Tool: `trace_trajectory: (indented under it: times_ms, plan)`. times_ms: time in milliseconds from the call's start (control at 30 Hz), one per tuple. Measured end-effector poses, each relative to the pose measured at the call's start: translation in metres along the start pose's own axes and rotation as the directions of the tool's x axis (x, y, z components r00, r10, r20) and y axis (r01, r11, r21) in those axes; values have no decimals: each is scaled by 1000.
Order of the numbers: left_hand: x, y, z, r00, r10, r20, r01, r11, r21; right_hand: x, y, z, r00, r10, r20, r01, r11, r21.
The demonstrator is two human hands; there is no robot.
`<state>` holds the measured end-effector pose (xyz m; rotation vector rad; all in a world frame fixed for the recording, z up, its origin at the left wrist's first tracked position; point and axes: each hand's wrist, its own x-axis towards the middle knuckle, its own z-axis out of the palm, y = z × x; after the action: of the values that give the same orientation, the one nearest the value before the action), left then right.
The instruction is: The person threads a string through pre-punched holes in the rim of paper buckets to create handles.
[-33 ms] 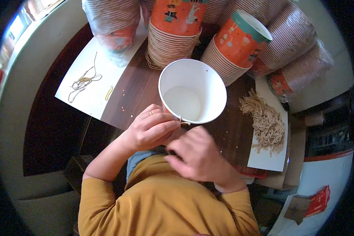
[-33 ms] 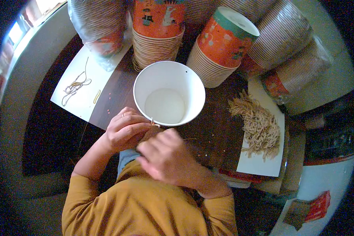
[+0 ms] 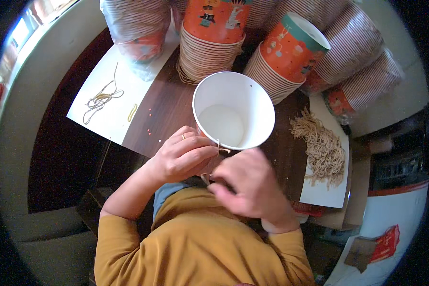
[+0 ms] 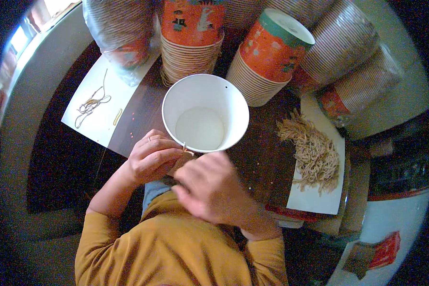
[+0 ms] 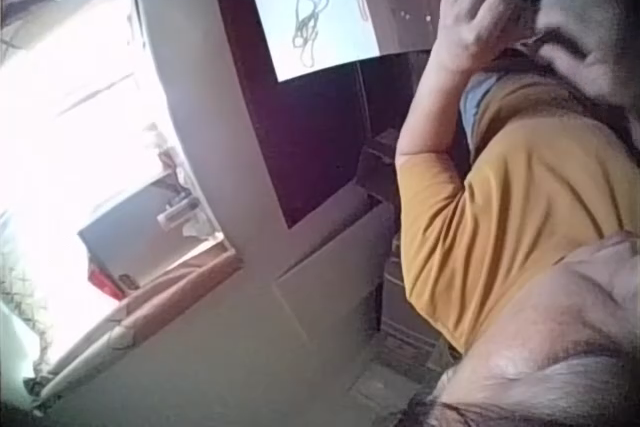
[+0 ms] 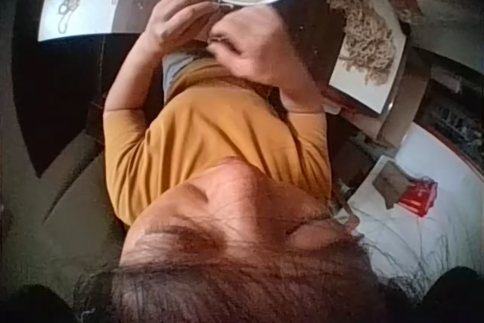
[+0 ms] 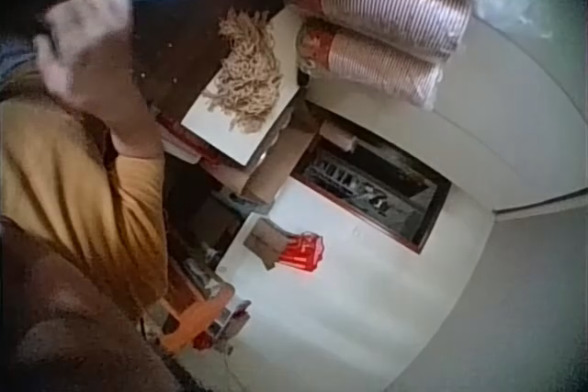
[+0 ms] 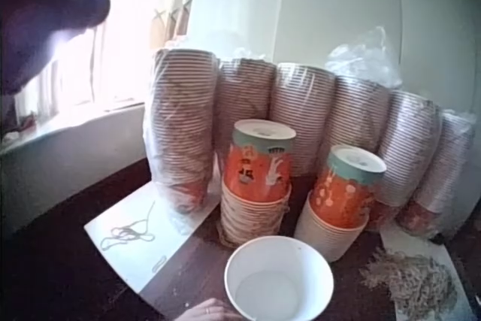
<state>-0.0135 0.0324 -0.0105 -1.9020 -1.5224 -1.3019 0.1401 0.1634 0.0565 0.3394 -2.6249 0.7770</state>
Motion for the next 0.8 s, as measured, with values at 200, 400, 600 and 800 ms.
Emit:
trace_trajectory:
  times_ms: [200, 400, 600, 800]
  plan:
    - [-3, 0, 5, 1000, -8, -23, 8, 1000, 17, 8, 13, -16, 992, 0, -130, -38, 957, -288]
    - [-2, -1, 8, 999, -40, -36, 38, 998, -41, -2, 29, 11, 975, -189, -120, 96, 838, -537]
    - [-12, -10, 9, 993, 86, 81, -95, 989, 117, -15, 25, 31, 948, -163, -274, 21, 890, -456]
    - [-7, -25, 26, 963, 269, -11, -256, 927, 273, -23, 18, 42, 890, 322, -322, -260, 940, 221]
